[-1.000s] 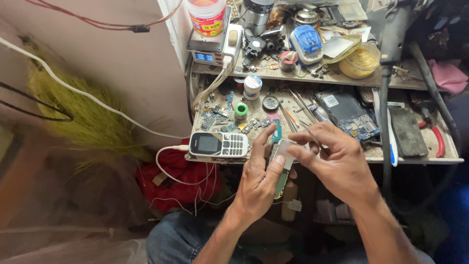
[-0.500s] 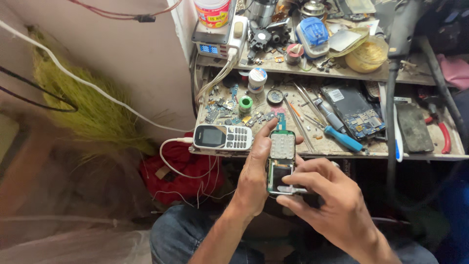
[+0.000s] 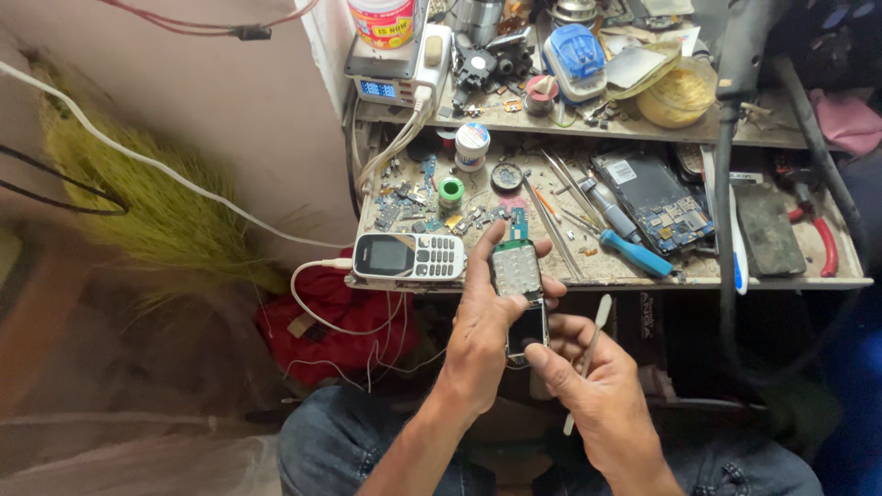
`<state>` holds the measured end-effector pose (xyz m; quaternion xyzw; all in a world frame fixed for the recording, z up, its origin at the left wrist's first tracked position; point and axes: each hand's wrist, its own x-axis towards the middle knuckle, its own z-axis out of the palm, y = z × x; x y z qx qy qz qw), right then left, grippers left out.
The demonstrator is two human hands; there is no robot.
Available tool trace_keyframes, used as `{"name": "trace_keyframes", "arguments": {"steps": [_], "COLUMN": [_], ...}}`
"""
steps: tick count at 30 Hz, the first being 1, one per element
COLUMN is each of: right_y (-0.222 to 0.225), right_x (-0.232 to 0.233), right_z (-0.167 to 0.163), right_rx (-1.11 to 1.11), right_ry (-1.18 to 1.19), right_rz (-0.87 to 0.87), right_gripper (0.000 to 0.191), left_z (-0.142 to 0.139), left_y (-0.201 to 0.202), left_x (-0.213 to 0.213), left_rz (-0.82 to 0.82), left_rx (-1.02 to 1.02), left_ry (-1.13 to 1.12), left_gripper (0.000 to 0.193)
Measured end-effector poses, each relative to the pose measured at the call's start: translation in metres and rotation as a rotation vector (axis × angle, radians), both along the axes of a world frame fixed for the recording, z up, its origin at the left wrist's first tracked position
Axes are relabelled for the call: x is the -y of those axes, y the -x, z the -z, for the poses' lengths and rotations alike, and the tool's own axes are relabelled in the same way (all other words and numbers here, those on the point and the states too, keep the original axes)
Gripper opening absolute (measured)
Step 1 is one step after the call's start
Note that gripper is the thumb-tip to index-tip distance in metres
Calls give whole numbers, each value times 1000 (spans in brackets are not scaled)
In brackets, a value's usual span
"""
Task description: The person solders a small circuit board on a cluttered repair bench using a soldering iron, then picks up a flip phone, presses its lit keypad, and uses a metal pry tool to work on the phone's screen and housing. They continue prying and separating the phone's parts, testing the keypad light, and handling the board and screen components.
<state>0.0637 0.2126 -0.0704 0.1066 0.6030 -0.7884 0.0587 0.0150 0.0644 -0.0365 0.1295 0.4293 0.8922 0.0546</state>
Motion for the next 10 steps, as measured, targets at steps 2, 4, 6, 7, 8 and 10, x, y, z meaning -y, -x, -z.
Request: {"name": "trace_keyframes", "arguments": {"steps": [2,4,6,7,8,10], "right_y": [0,0,-2,-2,-1,1], "right_x": [-3,-7,-10,-12,-13,-21], "right_z": [3,6,8,8,8,5], "right_rx": [56,72,48,43,36,48], "right_ry": [69,155,260,260,261,224], "right_rz": [-16,-50,-105,-95,-86,-62], "right_gripper": [33,30,27,26,25,27], "left_z": [0,1,1,2,2,2], "left_y": [1,0,-1,-1,-1,-1], "left_x": [-1,-1,-2,-2,-2,3], "left_rz": [16,32,45,50,54,36], "left_rx": [12,26,26,19,11,-81], "left_ry": [-8,-19,-19,-12,-4,29], "left_gripper": [79,80,80,80,80,79]}}
